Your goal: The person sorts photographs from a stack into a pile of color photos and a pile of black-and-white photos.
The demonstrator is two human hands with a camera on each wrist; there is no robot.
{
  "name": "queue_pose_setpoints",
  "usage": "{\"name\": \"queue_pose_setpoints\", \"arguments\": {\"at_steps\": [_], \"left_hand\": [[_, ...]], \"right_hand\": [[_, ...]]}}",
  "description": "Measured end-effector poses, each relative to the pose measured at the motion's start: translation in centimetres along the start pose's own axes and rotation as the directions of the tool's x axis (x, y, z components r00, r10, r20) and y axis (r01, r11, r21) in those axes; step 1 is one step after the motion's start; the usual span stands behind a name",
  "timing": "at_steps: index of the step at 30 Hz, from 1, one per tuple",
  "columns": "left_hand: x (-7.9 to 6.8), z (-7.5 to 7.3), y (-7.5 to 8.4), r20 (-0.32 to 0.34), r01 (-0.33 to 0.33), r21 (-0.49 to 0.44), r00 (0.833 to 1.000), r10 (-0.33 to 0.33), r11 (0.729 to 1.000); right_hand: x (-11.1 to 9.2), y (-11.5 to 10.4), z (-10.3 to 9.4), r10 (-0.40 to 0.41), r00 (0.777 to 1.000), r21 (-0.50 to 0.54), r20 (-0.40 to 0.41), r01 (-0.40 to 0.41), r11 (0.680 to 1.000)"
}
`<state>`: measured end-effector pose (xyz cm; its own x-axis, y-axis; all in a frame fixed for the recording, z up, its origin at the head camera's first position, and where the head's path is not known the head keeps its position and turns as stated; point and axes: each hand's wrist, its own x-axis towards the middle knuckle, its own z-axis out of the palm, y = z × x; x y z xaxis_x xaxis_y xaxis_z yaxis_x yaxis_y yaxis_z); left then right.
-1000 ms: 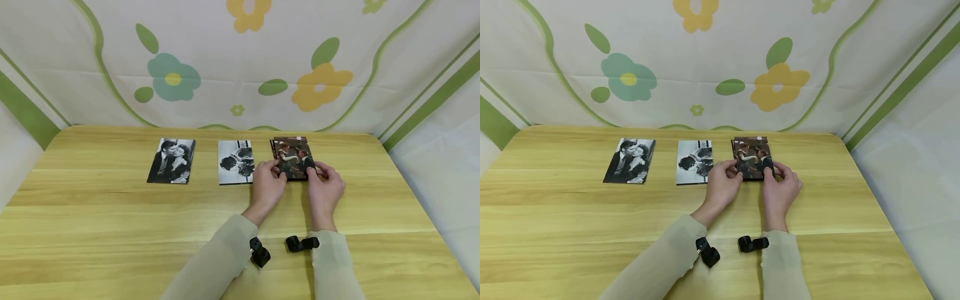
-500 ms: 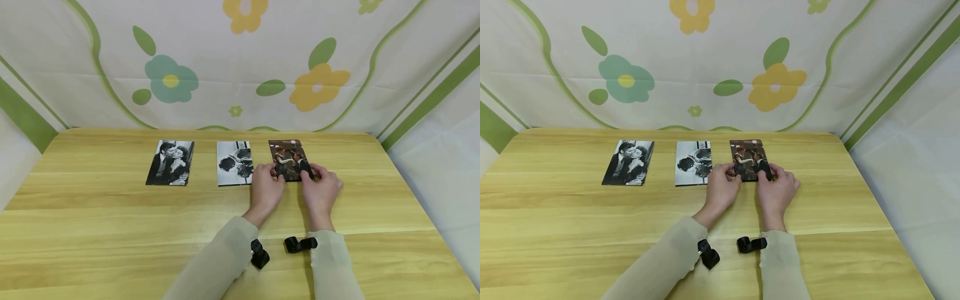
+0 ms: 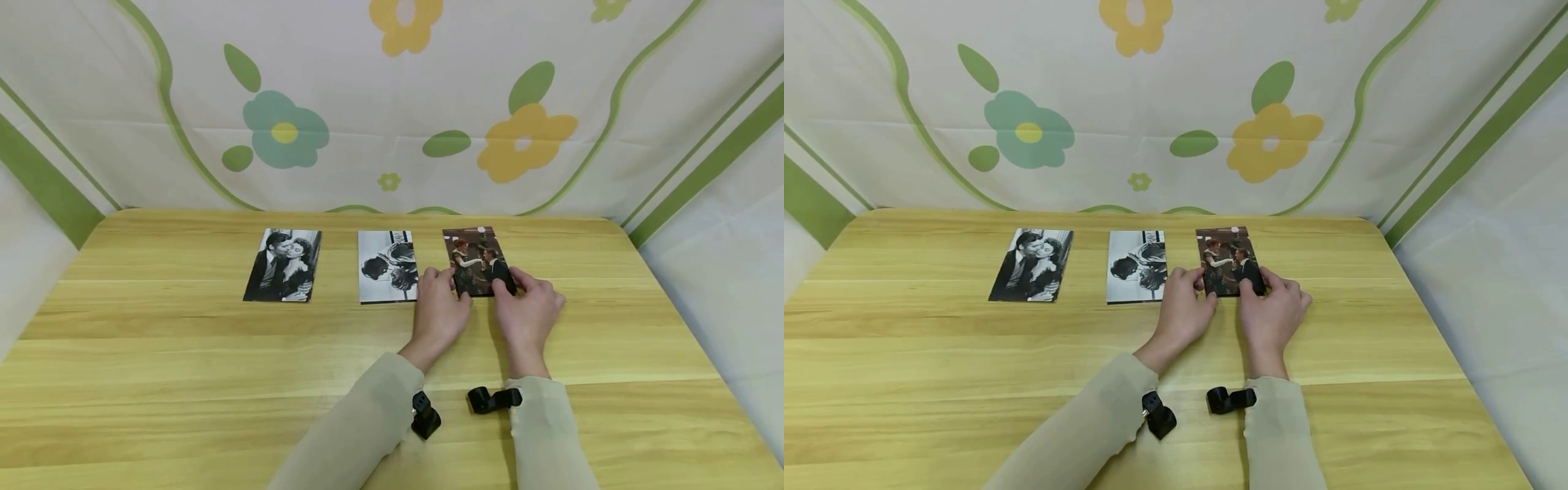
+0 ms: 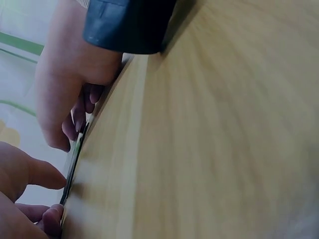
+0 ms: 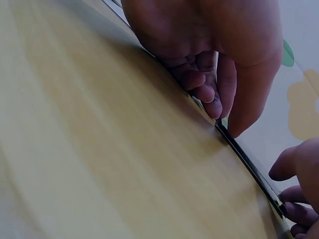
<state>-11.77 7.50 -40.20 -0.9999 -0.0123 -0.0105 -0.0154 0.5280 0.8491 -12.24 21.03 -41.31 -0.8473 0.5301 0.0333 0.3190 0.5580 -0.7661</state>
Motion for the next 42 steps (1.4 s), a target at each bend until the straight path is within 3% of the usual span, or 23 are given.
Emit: {"name": "queue_pose_setpoints", "arguments": {"at_steps": [17, 21, 24, 28, 32, 37, 39, 42], "left_hand": [[0.1, 0.2, -0.1, -0.02, -0.022, 0.031, 1.0, 0.023, 0.999], [0.0, 0.2, -0.2, -0.021, -0.021, -0.005, 1.0, 0.021, 1.0], [-0.1, 0.1, -0.3, -0.037, -0.025, -0.083, 0.999, 0.022, 0.996], [-0.3, 0.0, -0.4, -0.066, -0.053, -0.141, 0.997, 0.044, 0.989], [-0.3, 0.0, -0.7, -0.102, -0.119, -0.091, 0.989, 0.109, 0.989], [-0.7, -2.3, -0.2, -0.142, -0.157, -0.03, 0.978, 0.151, 0.987], [-1.3, -4.2, 0.2, -0.137, -0.14, -0.019, 0.981, 0.137, 0.99], [-1.5, -6.1, -0.8, -0.17, -0.125, -0.021, 0.978, 0.12, 0.992]], "right_hand": [[-0.1, 0.1, 0.2, -0.027, 0.999, -0.005, -0.017, 0.027, 1.0], [-0.2, 0.1, 0.1, -0.022, 1.0, -0.011, -0.014, 0.022, 1.0], [-0.2, 0.1, 0.1, -0.02, 1.0, -0.005, -0.011, 0.02, 1.0], [-0.1, -0.1, 0.1, -0.019, 1.0, 0.015, -0.012, 0.019, 1.0], [-0.1, -0.3, 0.3, -0.036, 0.999, 0.02, -0.001, 0.036, 0.999], [-0.6, -0.9, 0.3, -0.081, 0.995, 0.009, 0.051, 0.081, 0.997], [-1.2, -1.3, 0.3, -0.129, 0.989, 0.032, 0.071, 0.127, 0.991], [-2.4, -2.2, 0.6, -0.25, 0.963, 0.091, 0.104, 0.241, 0.966]]}}
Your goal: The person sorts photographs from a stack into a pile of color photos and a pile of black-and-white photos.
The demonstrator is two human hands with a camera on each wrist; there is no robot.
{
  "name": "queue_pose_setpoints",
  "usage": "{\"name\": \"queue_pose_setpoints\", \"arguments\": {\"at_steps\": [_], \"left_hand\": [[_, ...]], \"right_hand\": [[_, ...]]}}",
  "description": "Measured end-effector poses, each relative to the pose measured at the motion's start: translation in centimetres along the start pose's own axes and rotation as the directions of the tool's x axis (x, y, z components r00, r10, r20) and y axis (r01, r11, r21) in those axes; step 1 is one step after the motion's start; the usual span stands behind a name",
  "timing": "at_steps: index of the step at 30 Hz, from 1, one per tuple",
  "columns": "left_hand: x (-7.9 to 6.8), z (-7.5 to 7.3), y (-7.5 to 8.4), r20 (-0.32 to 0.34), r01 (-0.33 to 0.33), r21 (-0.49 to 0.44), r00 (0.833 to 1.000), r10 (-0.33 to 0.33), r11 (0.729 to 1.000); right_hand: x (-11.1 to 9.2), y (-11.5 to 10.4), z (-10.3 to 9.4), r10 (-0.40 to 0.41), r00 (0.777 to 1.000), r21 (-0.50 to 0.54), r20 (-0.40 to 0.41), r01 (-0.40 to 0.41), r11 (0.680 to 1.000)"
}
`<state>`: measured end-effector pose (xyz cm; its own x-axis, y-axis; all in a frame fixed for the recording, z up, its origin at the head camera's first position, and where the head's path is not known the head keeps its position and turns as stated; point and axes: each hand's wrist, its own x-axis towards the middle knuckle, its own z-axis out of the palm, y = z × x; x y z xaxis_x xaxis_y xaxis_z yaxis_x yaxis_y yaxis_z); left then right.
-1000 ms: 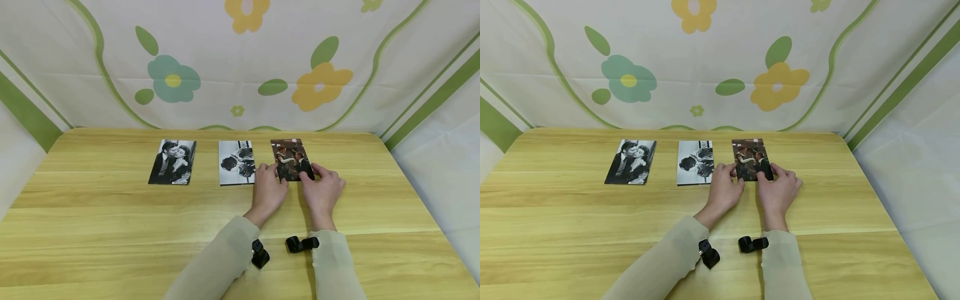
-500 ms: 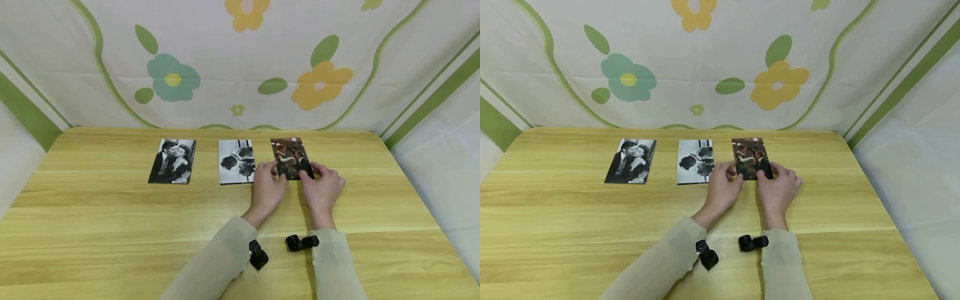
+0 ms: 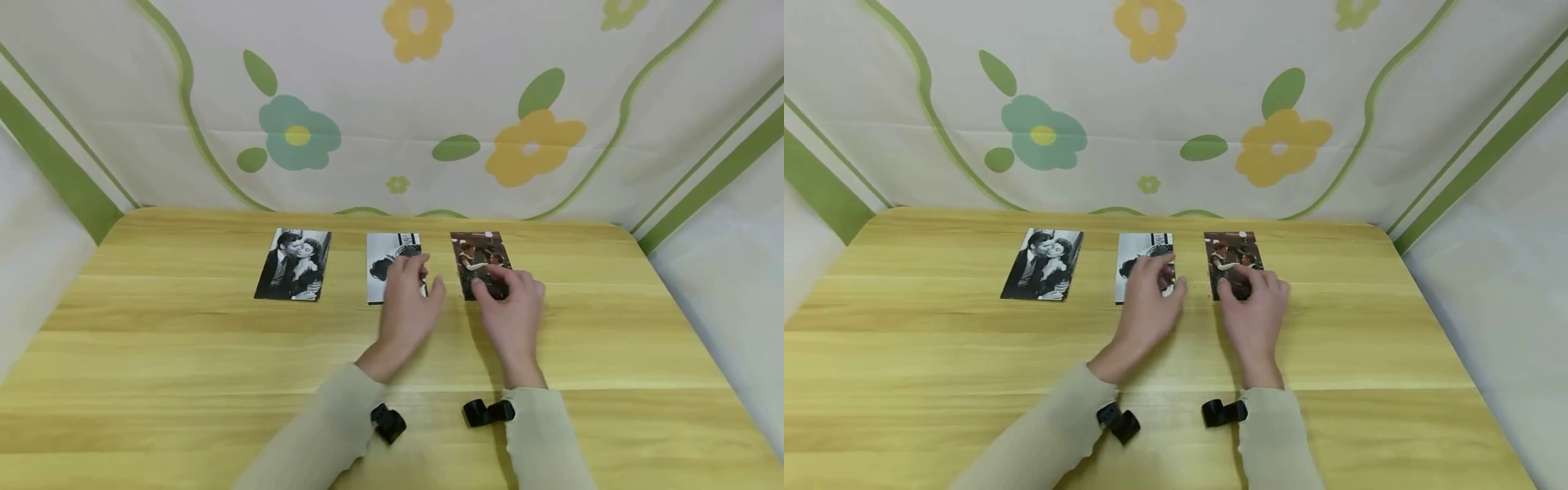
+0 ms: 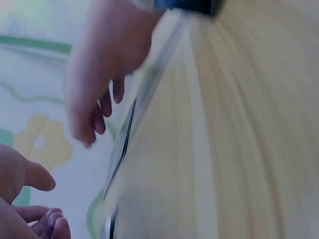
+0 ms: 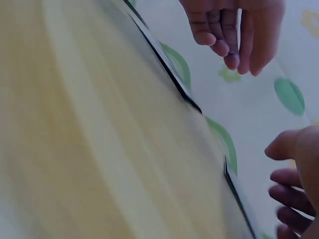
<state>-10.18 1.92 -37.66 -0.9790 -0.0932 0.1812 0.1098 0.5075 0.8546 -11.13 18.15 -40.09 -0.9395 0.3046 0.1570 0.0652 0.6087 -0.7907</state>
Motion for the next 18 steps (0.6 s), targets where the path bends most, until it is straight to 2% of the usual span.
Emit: {"name": "queue_pose_setpoints", "arguments": {"at_steps": [3, 6, 9, 13, 18], "left_hand": [[0.1, -2.0, -1.4, -0.035, 0.041, -0.046, 0.999, -0.042, 0.998], [0.3, -3.7, -2.9, -0.081, 0.099, -0.085, 0.991, -0.106, 0.991], [0.3, -5.2, -4.4, -0.12, 0.146, -0.095, 0.98, -0.157, 0.985], [0.0, -6.3, -5.6, -0.134, 0.185, -0.1, 0.971, -0.198, 0.978], [-0.3, -6.8, -6.2, -0.133, 0.21, -0.102, 0.966, -0.222, 0.972]], "right_hand": [[-0.8, -1.0, 0.8, -0.075, 0.995, 0.084, 0.067, 0.069, 0.994], [-1.5, -1.9, 1.9, -0.081, 0.987, 0.159, 0.135, 0.059, 0.986], [-1.9, -2.6, 2.9, -0.075, 0.98, 0.189, 0.185, 0.039, 0.981], [-2.3, -3.1, 4.1, -0.082, 0.972, 0.191, 0.219, 0.039, 0.981], [-2.3, -3.3, 5.0, -0.066, 0.974, 0.216, 0.217, 0.018, 0.976]]}}
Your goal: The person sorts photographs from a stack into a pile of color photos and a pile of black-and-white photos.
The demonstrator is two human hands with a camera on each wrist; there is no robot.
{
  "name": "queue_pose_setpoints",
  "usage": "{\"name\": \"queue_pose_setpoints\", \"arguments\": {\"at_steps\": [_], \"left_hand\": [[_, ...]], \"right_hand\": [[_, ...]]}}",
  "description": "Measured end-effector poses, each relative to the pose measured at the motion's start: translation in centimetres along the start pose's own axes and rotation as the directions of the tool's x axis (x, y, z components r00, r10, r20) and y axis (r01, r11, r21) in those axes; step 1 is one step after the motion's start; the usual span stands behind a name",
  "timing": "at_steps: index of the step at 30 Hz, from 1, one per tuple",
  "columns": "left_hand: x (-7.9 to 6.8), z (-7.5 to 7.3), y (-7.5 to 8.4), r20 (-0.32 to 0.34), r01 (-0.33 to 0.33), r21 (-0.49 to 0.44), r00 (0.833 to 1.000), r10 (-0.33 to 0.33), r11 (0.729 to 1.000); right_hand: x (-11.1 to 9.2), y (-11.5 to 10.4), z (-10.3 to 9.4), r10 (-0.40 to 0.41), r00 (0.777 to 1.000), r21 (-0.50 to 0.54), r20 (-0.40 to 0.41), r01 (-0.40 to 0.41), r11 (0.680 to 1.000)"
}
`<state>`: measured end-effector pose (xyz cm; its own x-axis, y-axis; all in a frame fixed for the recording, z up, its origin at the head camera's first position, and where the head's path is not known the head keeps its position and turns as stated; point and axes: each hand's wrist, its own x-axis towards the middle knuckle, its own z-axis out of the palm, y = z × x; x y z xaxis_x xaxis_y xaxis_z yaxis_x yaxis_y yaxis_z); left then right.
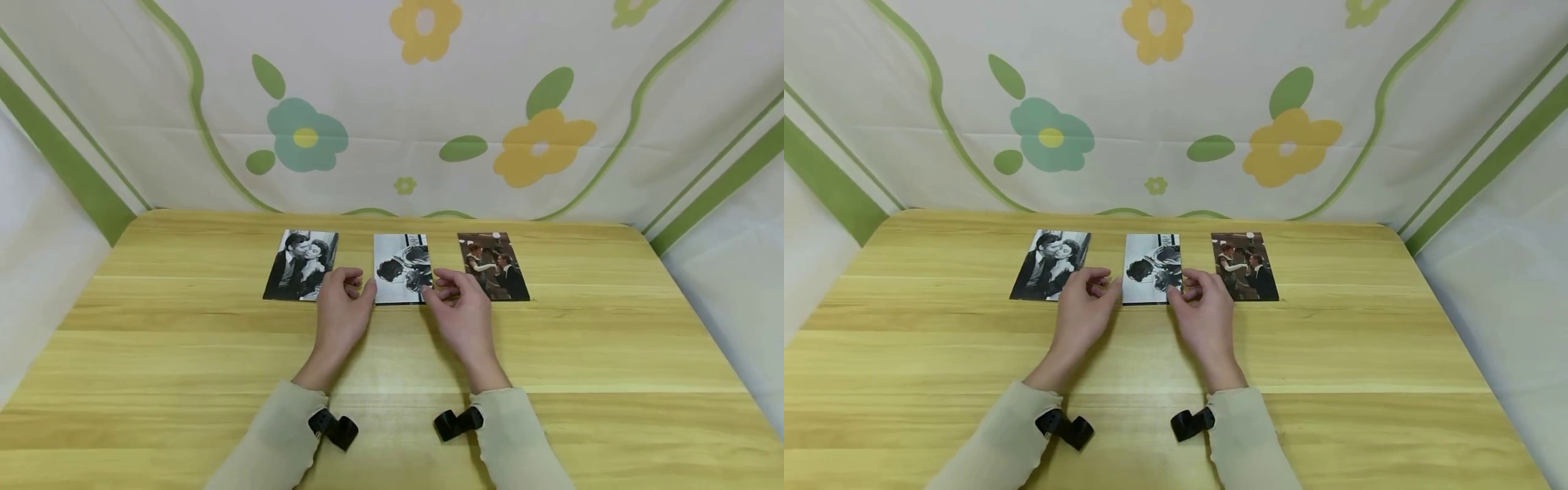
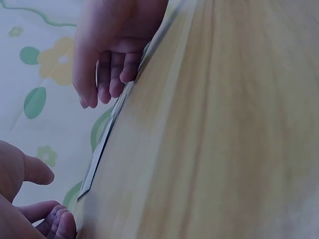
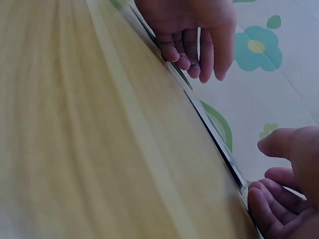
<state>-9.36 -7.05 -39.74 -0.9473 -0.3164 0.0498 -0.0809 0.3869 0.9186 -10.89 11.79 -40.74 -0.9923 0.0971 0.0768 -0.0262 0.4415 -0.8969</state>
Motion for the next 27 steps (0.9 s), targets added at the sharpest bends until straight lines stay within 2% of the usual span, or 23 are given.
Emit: {"name": "queue_pose_setpoints", "arguments": {"at_steps": [7, 16, 19, 22, 27], "left_hand": [[0.0, 0.3, -0.3, -0.017, 0.003, -0.031, 1.0, -0.004, 1.0], [-0.1, 0.3, -1.1, -0.035, 0.005, -0.133, 0.999, -0.01, 0.991], [-0.1, 0.2, -1.1, -0.017, -0.005, -0.086, 1.0, 0.004, 0.996], [-0.1, 0.3, -1.1, 0.024, -0.022, -0.001, 0.999, 0.022, 1.0], [-0.2, 0.5, -1.0, 0.082, -0.066, 0.135, 0.995, 0.055, 0.989]], "right_hand": [[0.1, 0.4, 0.0, 0.029, 0.999, 0.008, -0.019, -0.029, 1.0], [0.4, 0.5, 0.2, 0.054, 0.998, -0.035, -0.022, -0.054, 0.998], [0.5, 0.4, 0.3, 0.05, 0.999, -0.055, -0.022, -0.051, 0.997], [0.5, 0.3, 0.4, 0.039, 0.999, -0.1, -0.023, -0.041, 0.994], [0.4, 0.3, 0.6, 0.033, 0.999, -0.213, 0.007, -0.031, 0.977]]}}
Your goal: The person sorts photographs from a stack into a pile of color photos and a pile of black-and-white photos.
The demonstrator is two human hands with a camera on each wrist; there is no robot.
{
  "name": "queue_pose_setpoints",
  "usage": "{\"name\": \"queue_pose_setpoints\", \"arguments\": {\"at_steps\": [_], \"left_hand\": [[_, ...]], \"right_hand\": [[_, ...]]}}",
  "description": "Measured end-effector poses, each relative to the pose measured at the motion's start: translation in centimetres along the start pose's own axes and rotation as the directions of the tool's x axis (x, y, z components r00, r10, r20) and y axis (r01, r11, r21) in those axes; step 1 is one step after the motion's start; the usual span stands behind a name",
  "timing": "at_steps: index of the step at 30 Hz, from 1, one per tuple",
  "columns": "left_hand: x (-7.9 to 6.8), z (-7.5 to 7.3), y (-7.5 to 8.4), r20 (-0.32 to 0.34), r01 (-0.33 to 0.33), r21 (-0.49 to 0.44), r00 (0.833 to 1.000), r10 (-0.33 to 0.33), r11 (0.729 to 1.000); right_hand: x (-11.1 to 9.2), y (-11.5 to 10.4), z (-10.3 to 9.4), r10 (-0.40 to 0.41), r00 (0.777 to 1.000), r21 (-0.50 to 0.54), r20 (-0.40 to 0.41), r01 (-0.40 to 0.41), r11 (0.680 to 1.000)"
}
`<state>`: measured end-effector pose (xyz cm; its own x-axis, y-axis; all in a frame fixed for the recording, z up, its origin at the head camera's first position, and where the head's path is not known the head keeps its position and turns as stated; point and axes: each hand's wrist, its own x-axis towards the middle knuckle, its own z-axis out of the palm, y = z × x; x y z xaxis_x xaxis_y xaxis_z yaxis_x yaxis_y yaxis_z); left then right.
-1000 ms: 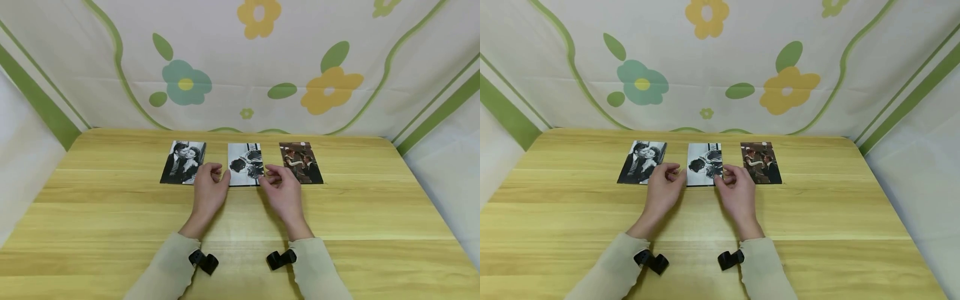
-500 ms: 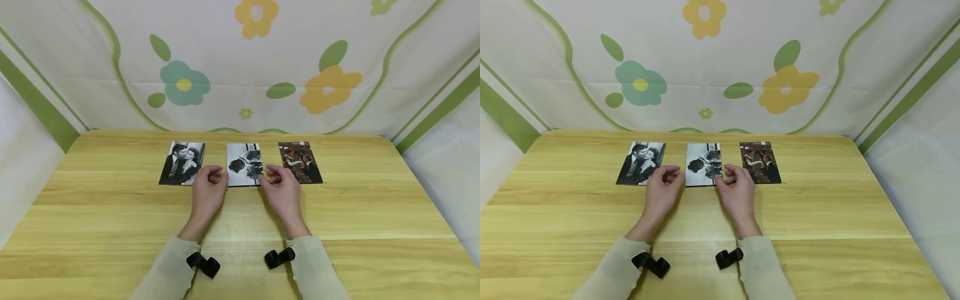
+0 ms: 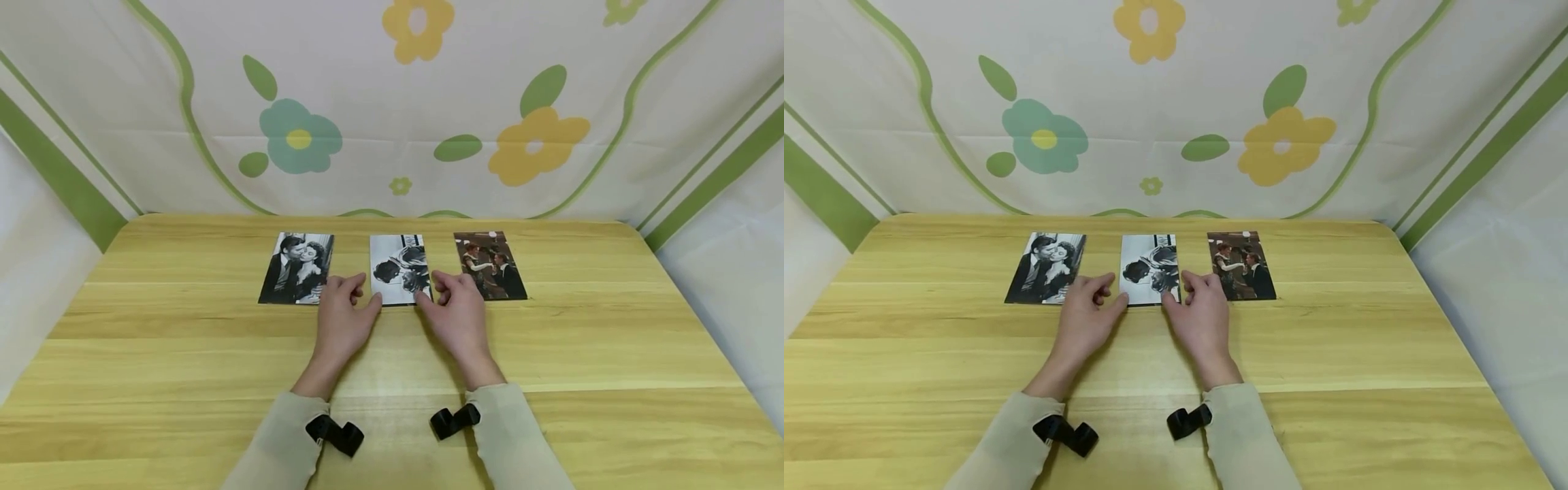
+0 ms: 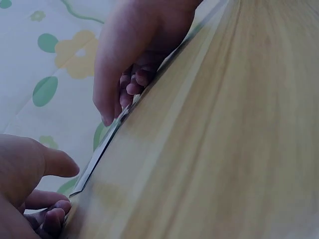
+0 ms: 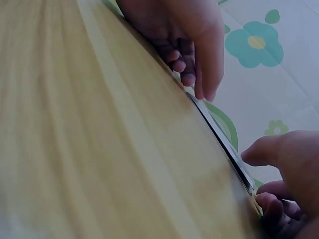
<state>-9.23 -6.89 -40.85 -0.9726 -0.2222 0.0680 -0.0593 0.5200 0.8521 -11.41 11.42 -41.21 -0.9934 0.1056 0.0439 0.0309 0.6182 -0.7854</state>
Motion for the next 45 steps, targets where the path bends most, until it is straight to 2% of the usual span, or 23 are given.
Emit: {"name": "queue_pose_setpoints", "arguments": {"at_steps": [3, 8, 14, 16, 19, 24, 30, 33, 38, 41, 45], "left_hand": [[-0.1, 0.1, -0.1, -0.001, -0.022, 0.045, 1.0, 0.023, 0.999], [-0.2, 0.1, -0.3, -0.014, -0.058, 0.069, 0.998, 0.059, 0.996], [-0.2, 0.0, -0.4, -0.018, -0.046, 0.065, 0.999, 0.048, 0.997], [-0.2, -0.1, -0.4, -0.024, -0.035, 0.035, 0.999, 0.035, 0.999], [-0.2, -0.2, -0.3, -0.036, -0.007, -0.066, 0.999, 0.005, 0.998], [-0.3, -1.1, 0.1, -0.079, 0.003, -0.228, 0.997, -0.021, 0.974], [-0.2, -2.9, 1.0, -0.147, -0.021, -0.287, 0.989, -0.022, 0.958], [-0.1, -3.5, 1.3, -0.157, -0.029, -0.292, 0.987, -0.018, 0.956], [0.3, -4.4, 1.1, -0.163, 0.01, -0.274, 0.985, -0.057, 0.962], [0.8, -5.3, 0.9, -0.162, 0.065, -0.269, 0.98, -0.112, 0.961], [1.5, -7.4, 0.1, -0.163, 0.155, -0.256, 0.966, -0.2, 0.954]], "right_hand": [[-0.1, -0.1, 0.2, -0.009, 1.0, -0.03, 0.007, 0.009, 0.999], [-0.3, -0.3, 0.3, -0.031, 1.0, -0.034, -0.003, 0.031, 0.999], [-0.3, -0.4, 0.5, -0.041, 0.999, -0.029, -0.006, 0.04, 0.999], [-0.4, -0.5, 0.6, -0.042, 0.999, -0.017, -0.008, 0.042, 0.999], [-0.6, -0.7, 0.6, -0.039, 0.999, 0.02, -0.013, 0.039, 0.999], [-1.1, -1.8, 0.8, -0.039, 0.999, 0.098, -0.02, 0.041, 0.994], [-1.5, -3.8, 1.1, -0.083, 0.994, 0.183, -0.065, 0.094, 0.979], [-1.5, -4.4, 1.3, -0.1, 0.991, 0.208, -0.093, 0.117, 0.971], [-1.6, -5.4, 1.9, -0.098, 0.993, 0.25, -0.073, 0.113, 0.962], [-1.6, -6.2, 2.6, -0.105, 0.994, 0.26, -0.034, 0.111, 0.959], [-1.8, -7.7, 4.5, -0.131, 0.991, 0.247, 0.023, 0.121, 0.961]]}}
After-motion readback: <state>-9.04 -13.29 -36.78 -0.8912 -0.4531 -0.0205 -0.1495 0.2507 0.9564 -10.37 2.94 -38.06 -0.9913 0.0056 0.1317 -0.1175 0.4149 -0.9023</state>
